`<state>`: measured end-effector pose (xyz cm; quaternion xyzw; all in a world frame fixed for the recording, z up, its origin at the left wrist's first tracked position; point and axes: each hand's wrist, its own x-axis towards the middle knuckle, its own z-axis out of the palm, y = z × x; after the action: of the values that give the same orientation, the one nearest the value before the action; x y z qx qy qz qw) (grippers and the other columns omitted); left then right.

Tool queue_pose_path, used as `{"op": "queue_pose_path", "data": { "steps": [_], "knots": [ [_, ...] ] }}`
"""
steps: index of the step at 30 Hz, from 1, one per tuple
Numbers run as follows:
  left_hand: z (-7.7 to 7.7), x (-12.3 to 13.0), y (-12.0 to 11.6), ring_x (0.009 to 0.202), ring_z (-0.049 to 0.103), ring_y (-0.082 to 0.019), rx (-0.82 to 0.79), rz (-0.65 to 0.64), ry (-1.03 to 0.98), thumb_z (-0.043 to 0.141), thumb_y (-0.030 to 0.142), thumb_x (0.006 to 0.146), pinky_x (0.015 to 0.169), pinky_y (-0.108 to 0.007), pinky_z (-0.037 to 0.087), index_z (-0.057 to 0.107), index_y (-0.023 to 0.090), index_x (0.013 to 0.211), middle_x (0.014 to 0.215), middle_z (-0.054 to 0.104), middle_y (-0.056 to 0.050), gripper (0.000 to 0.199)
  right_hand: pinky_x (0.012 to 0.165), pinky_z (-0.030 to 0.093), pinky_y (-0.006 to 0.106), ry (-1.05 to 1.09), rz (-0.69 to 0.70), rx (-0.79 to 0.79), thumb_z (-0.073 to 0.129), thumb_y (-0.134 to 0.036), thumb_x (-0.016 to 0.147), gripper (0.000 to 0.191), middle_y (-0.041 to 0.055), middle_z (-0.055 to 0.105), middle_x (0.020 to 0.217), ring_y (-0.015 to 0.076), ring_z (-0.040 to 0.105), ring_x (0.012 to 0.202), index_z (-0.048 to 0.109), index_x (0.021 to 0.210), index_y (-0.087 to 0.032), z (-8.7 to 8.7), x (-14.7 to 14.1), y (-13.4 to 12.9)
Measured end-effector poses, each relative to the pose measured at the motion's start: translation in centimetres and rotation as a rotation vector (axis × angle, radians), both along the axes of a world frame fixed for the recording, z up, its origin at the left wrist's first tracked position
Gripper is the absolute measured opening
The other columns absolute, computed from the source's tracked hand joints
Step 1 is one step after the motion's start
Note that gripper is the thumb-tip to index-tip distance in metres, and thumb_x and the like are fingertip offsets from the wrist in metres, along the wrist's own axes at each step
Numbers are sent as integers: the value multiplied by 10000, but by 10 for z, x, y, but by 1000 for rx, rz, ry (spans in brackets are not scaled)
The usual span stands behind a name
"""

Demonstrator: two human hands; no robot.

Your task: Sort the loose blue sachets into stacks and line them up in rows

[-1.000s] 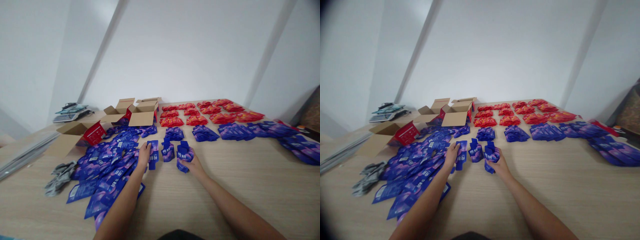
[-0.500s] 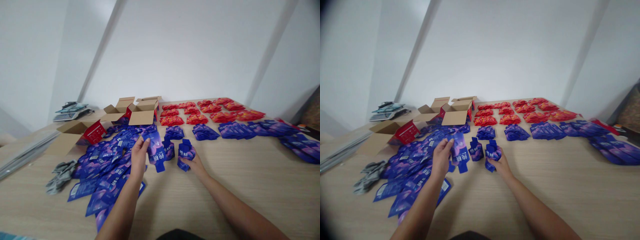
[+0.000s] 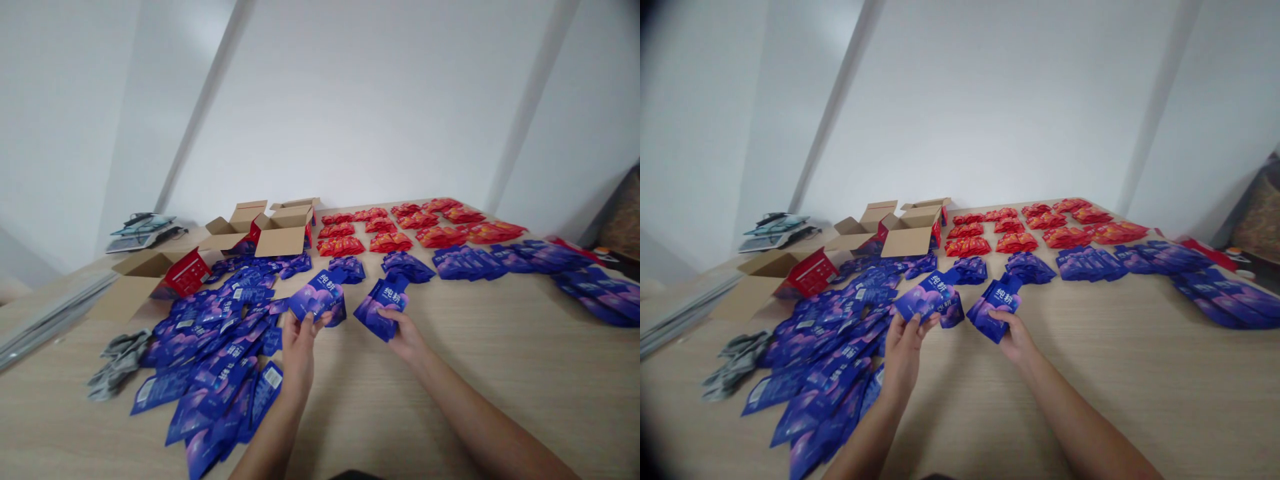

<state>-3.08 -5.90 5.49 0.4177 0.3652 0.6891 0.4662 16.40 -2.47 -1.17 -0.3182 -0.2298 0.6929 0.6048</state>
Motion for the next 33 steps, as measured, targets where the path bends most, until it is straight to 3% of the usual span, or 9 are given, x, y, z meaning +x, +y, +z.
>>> {"op": "queue_pose_path", "data": {
  "steps": [5, 10, 18, 22, 25, 27, 29, 31, 33],
  "knots": [
    [-30, 31, -17, 887, 646, -187, -27, -88, -18, 612, 343, 819, 864, -370, 499, 563, 185, 1114, 1060, 653, -68, 338, 822, 544, 284, 207, 117, 25, 724, -131, 601, 311, 26, 745, 895, 181, 703, 799, 688, 908, -172, 9, -7, -13],
    [-49, 38, -7, 973, 589, -201, -64, -58, 161, 622, 353, 804, 831, -318, 470, 604, 197, 1095, 1099, 645, -65, 331, 790, 555, 298, 266, 135, 20, 718, -131, 605, 244, 14, 745, 833, 181, 702, 749, 691, 842, -184, 12, -5, -14],
    [-62, 25, 1, 731, 580, -189, -97, -235, 596, 615, 388, 751, 692, -308, 459, 616, 165, 926, 778, 641, -35, 284, 782, 553, 296, 180, 140, -25, 710, -116, 623, 236, 18, 748, 832, 174, 701, 732, 694, 854, -167, 16, 1, -11],
    [-58, -3, 7, 703, 542, -153, -40, 1, 774, 623, 338, 739, 692, -301, 457, 519, 190, 870, 781, 558, 1, 223, 771, 555, 324, 104, 85, -35, 732, -132, 610, 223, -3, 744, 785, 177, 696, 691, 687, 822, -186, 15, 7, -6],
    [-54, -26, 35, 911, 557, -194, 11, 190, 693, 674, 347, 695, 829, -370, 465, 468, 196, 1007, 1031, 533, -51, 404, 740, 561, 333, 0, 78, -1, 762, -139, 574, 261, -5, 739, 776, 187, 693, 685, 687, 820, -185, 16, 10, -4],
    [-51, -34, 61, 1154, 478, -256, 31, 108, 634, 752, 294, 594, 965, -428, 403, 427, 198, 1167, 1268, 457, -110, 666, 744, 559, 331, -62, 87, 45, 777, -139, 551, 320, -1, 742, 821, 200, 696, 738, 691, 855, -193, 17, 9, -4],
    [-49, -32, 84, 1231, 431, -289, -7, -99, 606, 797, 270, 536, 1031, -459, 339, 425, 202, 1235, 1328, 458, -121, 794, 779, 550, 333, -113, 91, 84, 789, -143, 533, 382, 9, 742, 885, 216, 694, 817, 691, 898, -202, 18, 6, -5],
    [-52, -22, 97, 1176, 494, -299, -61, -297, 562, 777, 348, 601, 1032, -480, 338, 499, 185, 1204, 1248, 560, -116, 684, 810, 540, 352, -163, 93, 112, 801, -154, 514, 424, 23, 740, 914, 238, 686, 877, 688, 920, -202, 18, 3, -6],
    [-60, -5, 99, 1130, 540, -297, -80, -396, 475, 680, 462, 720, 1033, -483, 344, 572, 174, 1147, 1180, 622, -109, 526, 816, 536, 375, -206, 78, 138, 812, -172, 501, 415, 34, 740, 904, 255, 681, 889, 687, 896, -201, 16, 0, -6]
  ]
}}
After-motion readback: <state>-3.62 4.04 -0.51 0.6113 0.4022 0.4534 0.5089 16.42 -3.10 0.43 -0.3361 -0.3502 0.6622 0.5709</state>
